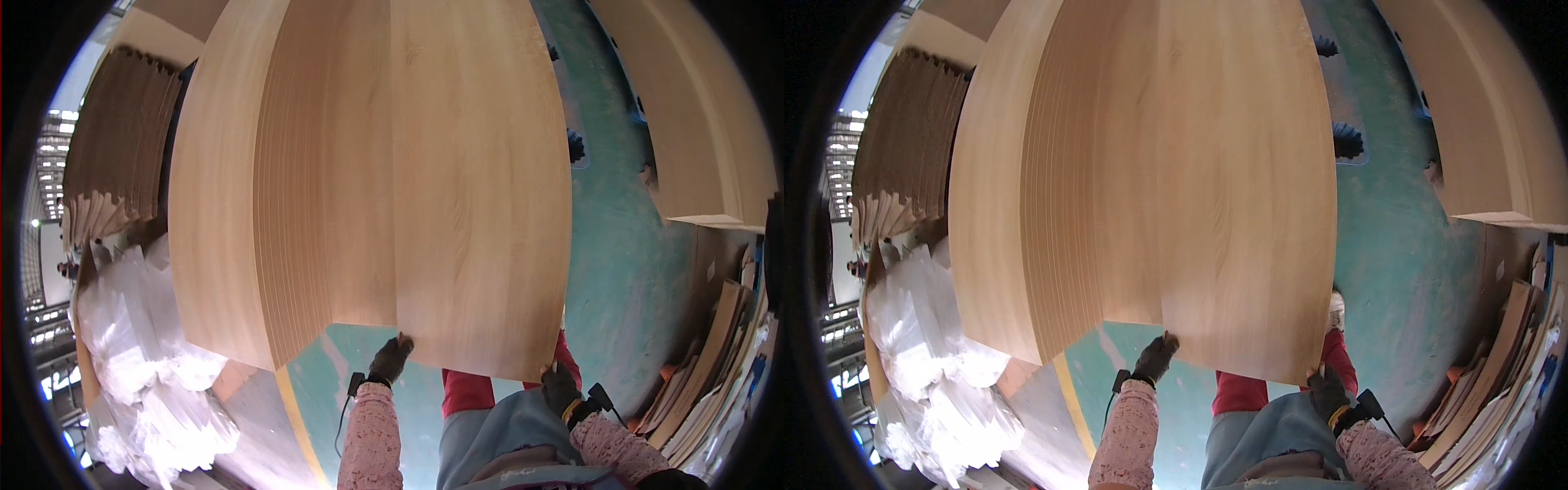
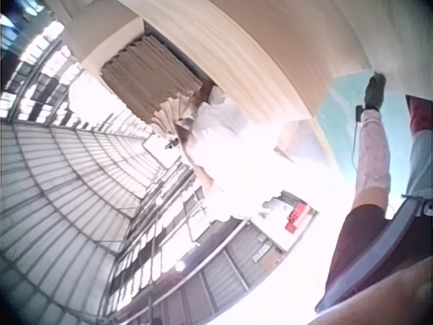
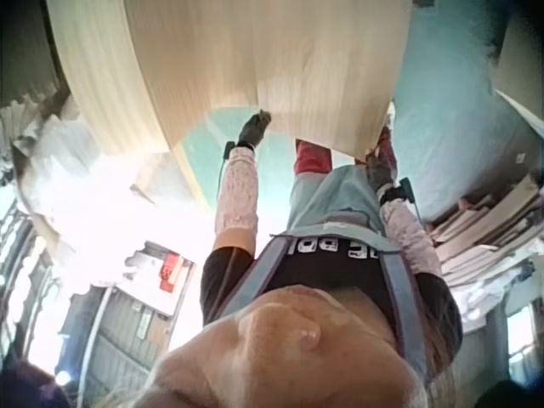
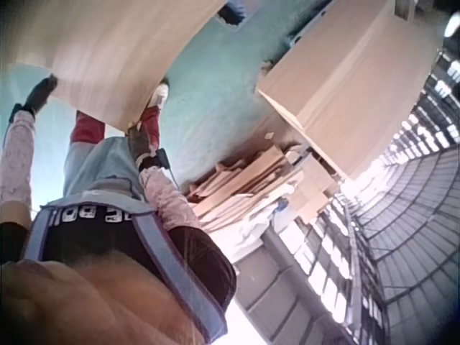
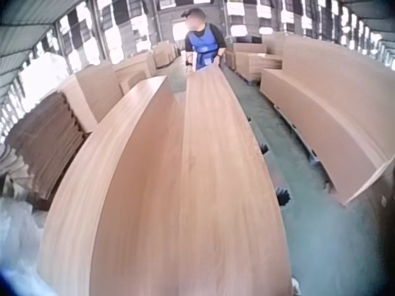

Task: The person lifts a wooden panel from a stack, places it onto a work surface, and applies a white substance into pre-drilled holes using a small tube. They then move the panel to a separate stack and repeat the process with another board.

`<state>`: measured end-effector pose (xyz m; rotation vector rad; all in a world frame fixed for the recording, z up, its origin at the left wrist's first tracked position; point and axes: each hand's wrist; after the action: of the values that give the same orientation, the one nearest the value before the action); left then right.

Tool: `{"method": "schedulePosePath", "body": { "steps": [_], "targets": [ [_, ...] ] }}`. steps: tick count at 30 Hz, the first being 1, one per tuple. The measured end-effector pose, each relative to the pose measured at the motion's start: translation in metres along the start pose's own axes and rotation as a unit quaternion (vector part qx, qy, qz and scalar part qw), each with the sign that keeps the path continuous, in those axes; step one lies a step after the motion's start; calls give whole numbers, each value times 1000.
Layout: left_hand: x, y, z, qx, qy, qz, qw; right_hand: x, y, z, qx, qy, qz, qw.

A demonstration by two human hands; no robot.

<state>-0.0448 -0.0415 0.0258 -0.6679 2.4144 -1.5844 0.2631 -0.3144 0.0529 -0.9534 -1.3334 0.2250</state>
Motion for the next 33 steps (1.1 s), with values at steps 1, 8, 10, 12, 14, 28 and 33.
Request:
{"method": "schedulePosePath", "body": {
  "steps": [1,8,10,12,14,28,33],
  "targets": [
    [1,6,2,-12,-2,31,999,3,2,3,14,-69,-40,997],
    [60,7,-11,-125,-17,5,992,25,16,22,-4,-63,62,996],
    [84,0,-9,-155,-59,3,986,22,21,31,-66,23,7,998],
    [104,-10,-12,-132,-188,-156,961,15,24,43,-66,-6,-26,997],
    [108,-20,1,-132,-279,-136,941,8,27,51,-22,22,-19,999],
    [7,5,16,-107,-600,-120,783,-12,86,119,-21,3,129,991],
    [-12,21,18,-204,-589,-128,771,-7,78,144,-30,98,90,991]
  ]
}}
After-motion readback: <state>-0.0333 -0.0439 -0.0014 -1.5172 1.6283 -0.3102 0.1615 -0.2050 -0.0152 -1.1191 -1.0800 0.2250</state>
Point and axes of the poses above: each hand's wrist, its own y-axis towards the middle knuckle, its own z-axis out of the palm, x = y × z, and after that the axes turned 15 degrees about -z, right-handed
